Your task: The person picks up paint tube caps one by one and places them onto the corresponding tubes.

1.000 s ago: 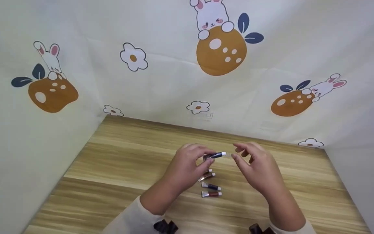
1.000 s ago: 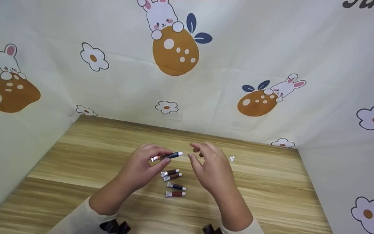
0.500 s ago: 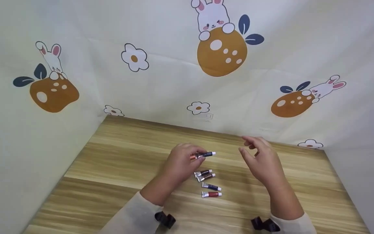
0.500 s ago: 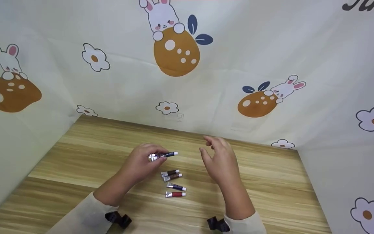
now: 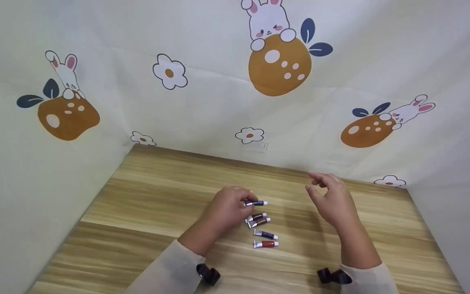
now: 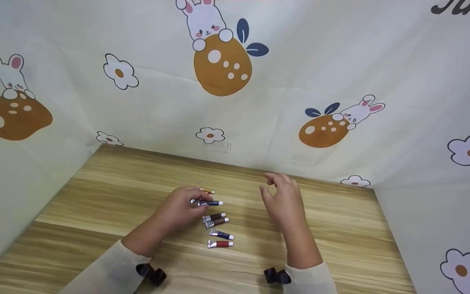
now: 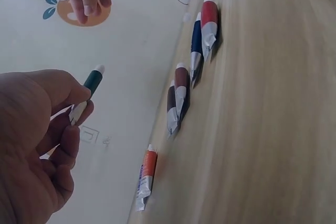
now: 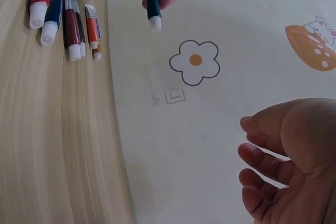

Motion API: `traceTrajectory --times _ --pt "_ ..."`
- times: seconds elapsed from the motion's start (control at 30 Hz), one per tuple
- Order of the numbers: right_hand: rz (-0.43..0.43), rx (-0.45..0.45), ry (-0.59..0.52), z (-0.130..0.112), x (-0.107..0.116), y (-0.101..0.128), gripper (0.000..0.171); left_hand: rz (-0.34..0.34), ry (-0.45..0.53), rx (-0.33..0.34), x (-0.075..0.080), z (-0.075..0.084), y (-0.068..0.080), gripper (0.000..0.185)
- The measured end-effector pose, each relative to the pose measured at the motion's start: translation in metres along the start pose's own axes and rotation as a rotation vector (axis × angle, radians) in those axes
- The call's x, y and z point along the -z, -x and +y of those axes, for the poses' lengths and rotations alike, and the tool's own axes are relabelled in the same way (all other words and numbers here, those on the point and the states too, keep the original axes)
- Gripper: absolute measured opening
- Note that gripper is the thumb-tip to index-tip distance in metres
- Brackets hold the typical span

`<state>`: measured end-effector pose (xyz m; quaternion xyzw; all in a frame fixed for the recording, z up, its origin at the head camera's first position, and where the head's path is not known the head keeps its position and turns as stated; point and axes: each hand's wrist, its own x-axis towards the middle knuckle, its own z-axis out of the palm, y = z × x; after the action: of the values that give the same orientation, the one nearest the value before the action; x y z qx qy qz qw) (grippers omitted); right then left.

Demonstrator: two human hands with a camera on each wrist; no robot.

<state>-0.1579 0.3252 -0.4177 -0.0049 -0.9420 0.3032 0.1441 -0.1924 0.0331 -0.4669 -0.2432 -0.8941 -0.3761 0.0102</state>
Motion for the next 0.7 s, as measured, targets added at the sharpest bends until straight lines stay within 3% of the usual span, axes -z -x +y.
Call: traceTrajectory --times 0.27,0.53,0.7 --pt "0.000 -0.068 -0.079 0.021 -0.002 -0.008 0.033 -0.083 -0.029 0.079 -0.006 -0.006 -0.001 0.012" --pt "-0.020 -0.177 -0.177 0.040 0.005 -0.015 0.047 -0.079 -0.063 0.012 -0.010 -0.011 -0.001 0.013" --pt "-0.019 -0.241 -0.209 0.059 0.006 -0.019 0.051 -0.102 -0.048 0.026 -0.014 -0.014 -0.001 0.014"
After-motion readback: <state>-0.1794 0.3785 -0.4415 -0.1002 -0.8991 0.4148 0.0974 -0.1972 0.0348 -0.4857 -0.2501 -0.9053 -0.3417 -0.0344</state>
